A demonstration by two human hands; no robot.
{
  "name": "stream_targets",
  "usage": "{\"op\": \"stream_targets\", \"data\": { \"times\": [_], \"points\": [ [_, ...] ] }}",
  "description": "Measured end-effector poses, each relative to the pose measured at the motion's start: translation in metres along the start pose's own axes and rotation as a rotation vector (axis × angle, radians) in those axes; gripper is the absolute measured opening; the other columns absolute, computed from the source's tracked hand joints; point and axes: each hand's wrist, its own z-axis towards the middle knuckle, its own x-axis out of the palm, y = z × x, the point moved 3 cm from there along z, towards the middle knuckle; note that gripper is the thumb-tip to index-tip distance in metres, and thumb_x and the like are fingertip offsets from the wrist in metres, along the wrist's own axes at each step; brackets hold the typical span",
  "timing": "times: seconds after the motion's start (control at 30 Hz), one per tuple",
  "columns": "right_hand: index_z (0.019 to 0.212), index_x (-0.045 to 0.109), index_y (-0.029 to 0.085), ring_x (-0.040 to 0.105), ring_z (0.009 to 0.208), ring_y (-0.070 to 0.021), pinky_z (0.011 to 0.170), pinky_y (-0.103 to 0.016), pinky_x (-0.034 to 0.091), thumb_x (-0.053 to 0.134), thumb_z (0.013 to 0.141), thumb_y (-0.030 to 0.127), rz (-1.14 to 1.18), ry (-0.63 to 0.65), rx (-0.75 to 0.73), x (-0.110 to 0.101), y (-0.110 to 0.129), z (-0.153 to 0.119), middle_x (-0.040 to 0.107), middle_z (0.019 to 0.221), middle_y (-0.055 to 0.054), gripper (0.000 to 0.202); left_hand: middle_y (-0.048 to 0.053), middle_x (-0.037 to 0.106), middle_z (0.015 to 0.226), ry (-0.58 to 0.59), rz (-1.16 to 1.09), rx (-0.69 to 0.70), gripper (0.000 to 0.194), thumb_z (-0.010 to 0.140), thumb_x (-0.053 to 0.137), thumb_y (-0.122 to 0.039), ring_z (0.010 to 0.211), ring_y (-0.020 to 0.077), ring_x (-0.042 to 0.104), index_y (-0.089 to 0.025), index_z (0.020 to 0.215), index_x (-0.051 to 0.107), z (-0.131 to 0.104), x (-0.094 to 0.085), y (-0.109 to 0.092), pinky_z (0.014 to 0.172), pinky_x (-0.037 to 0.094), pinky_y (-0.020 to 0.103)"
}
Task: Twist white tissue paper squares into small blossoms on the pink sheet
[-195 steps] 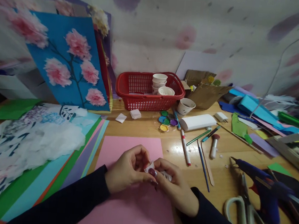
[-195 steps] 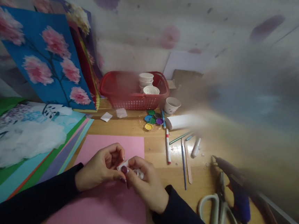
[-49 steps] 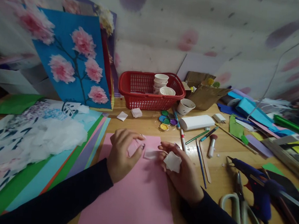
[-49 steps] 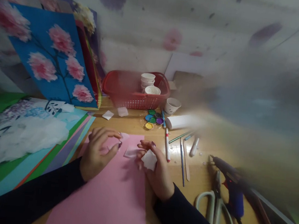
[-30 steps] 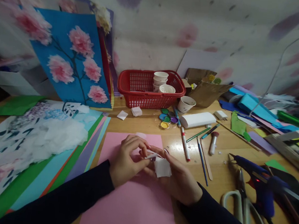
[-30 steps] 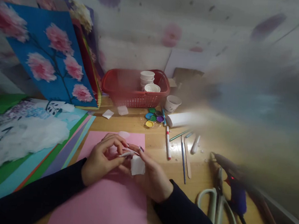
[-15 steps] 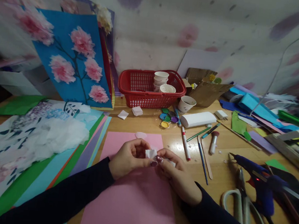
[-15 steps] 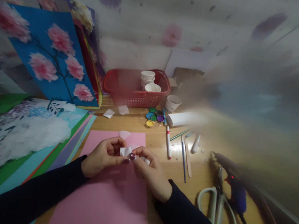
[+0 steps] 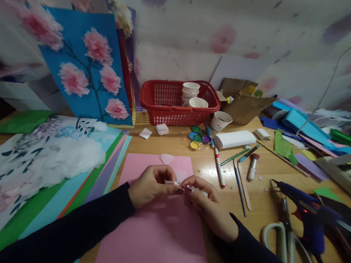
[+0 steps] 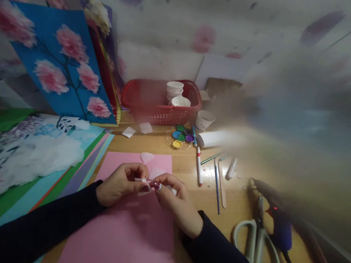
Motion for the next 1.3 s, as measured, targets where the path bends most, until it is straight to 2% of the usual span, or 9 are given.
{"op": "stream_targets", "data": {
  "times": [0.2, 0.37, 0.43, 0.53, 0.63, 0.73, 0.93, 1.07, 1.3],
  "points": [
    [0.077, 0.059, 0.016, 0.033, 0.047, -0.0067, 0.047, -0.023, 0.022, 0.064, 0.077, 0.047, -0.014, 0.157, 0.011, 0.007, 0.004, -0.003, 0.044, 0.055, 0.005, 0.032, -0.009, 0.045, 0.045, 0.056, 0.076, -0.049, 0.051, 0.047, 0.085, -0.039, 0.040, 0.0022, 0.037, -0.016, 0.056, 0.040, -0.002, 0.001, 0.002, 0.041, 0.028, 0.016],
    [0.073, 0.058, 0.016, 0.037, 0.048, -0.0073, 0.048, -0.023, 0.024, 0.066, 0.076, 0.047, -0.066, 0.165, 0.001, 0.007, 0.006, -0.004, 0.047, 0.056, 0.004, 0.032, -0.008, 0.043, 0.050, 0.088, 0.170, 0.011, 0.054, 0.049, 0.083, -0.041, 0.046, 0.0045, 0.039, -0.018, 0.055, 0.034, -0.003, 0.002, 0.004, 0.045, 0.034, 0.018],
    [0.073, 0.059, 0.016, 0.037, 0.047, -0.0075, 0.047, -0.023, 0.024, 0.067, 0.074, 0.047, -0.085, 0.118, -0.014, 0.006, 0.005, -0.003, 0.047, 0.054, 0.004, 0.032, -0.007, 0.043, 0.056, -0.022, 0.283, 0.189, 0.050, 0.053, 0.082, -0.038, 0.049, 0.0051, 0.038, -0.018, 0.059, 0.038, -0.004, -0.002, -0.001, 0.046, 0.034, 0.019],
    [0.072, 0.059, 0.016, 0.034, 0.045, -0.0069, 0.045, -0.022, 0.023, 0.066, 0.076, 0.045, -0.112, -0.026, -0.044, 0.001, 0.003, 0.000, 0.048, 0.051, 0.005, 0.030, -0.004, 0.048, 0.065, -0.302, 0.615, 0.617, 0.028, 0.063, 0.078, -0.028, 0.056, 0.0079, 0.041, -0.017, 0.067, 0.053, -0.012, -0.006, -0.014, 0.051, 0.037, 0.021],
    [0.073, 0.060, 0.016, 0.034, 0.042, -0.0059, 0.043, -0.021, 0.024, 0.065, 0.078, 0.043, -0.070, -0.121, -0.063, -0.001, 0.001, 0.002, 0.055, 0.055, 0.003, 0.028, 0.002, 0.058, 0.072, -0.280, 0.832, 0.848, 0.005, 0.074, 0.070, -0.019, 0.067, 0.0117, 0.052, -0.017, 0.076, 0.066, -0.019, -0.001, -0.019, 0.060, 0.044, 0.024],
    [0.078, 0.063, 0.016, 0.040, 0.040, -0.0065, 0.041, -0.021, 0.026, 0.066, 0.078, 0.040, -0.014, -0.124, -0.081, -0.002, 0.002, 0.002, 0.058, 0.054, 0.002, 0.025, 0.005, 0.063, 0.078, -0.155, 0.839, 0.844, 0.011, 0.080, 0.063, -0.015, 0.074, 0.0134, 0.060, -0.016, 0.087, 0.071, -0.018, 0.004, -0.017, 0.065, 0.050, 0.025],
    [0.094, 0.068, 0.016, 0.055, 0.048, -0.0105, 0.040, -0.021, 0.029, 0.069, 0.075, 0.034, 0.071, -0.022, -0.106, 0.001, 0.004, 0.001, 0.070, 0.078, -0.007, 0.026, 0.007, 0.071, 0.082, -0.209, 0.784, 0.736, 0.014, 0.082, 0.060, -0.017, 0.076, 0.0152, 0.065, -0.017, 0.086, 0.073, -0.015, 0.002, -0.018, 0.069, 0.054, 0.026],
    [0.091, 0.071, 0.017, 0.054, 0.046, -0.0099, 0.040, -0.021, 0.031, 0.067, 0.078, 0.035, 0.022, -0.056, -0.119, 0.000, 0.004, 0.001, 0.069, 0.071, -0.006, 0.023, 0.008, 0.073, 0.085, -0.136, 0.744, 0.650, 0.016, 0.079, 0.062, -0.016, 0.079, 0.0166, 0.067, -0.015, 0.092, 0.071, -0.015, 0.004, -0.018, 0.074, 0.054, 0.028],
    [0.085, 0.071, 0.017, 0.050, 0.042, -0.0093, 0.043, -0.022, 0.035, 0.069, 0.076, 0.037, -0.071, -0.168, -0.131, -0.002, 0.007, 0.001, 0.058, 0.051, 0.002, 0.022, 0.007, 0.074, 0.083, -0.153, 0.739, 0.578, 0.014, 0.078, 0.063, -0.020, 0.075, 0.0163, 0.069, -0.013, 0.089, 0.069, -0.019, 0.005, -0.014, 0.072, 0.055, 0.027]
  ]
}}
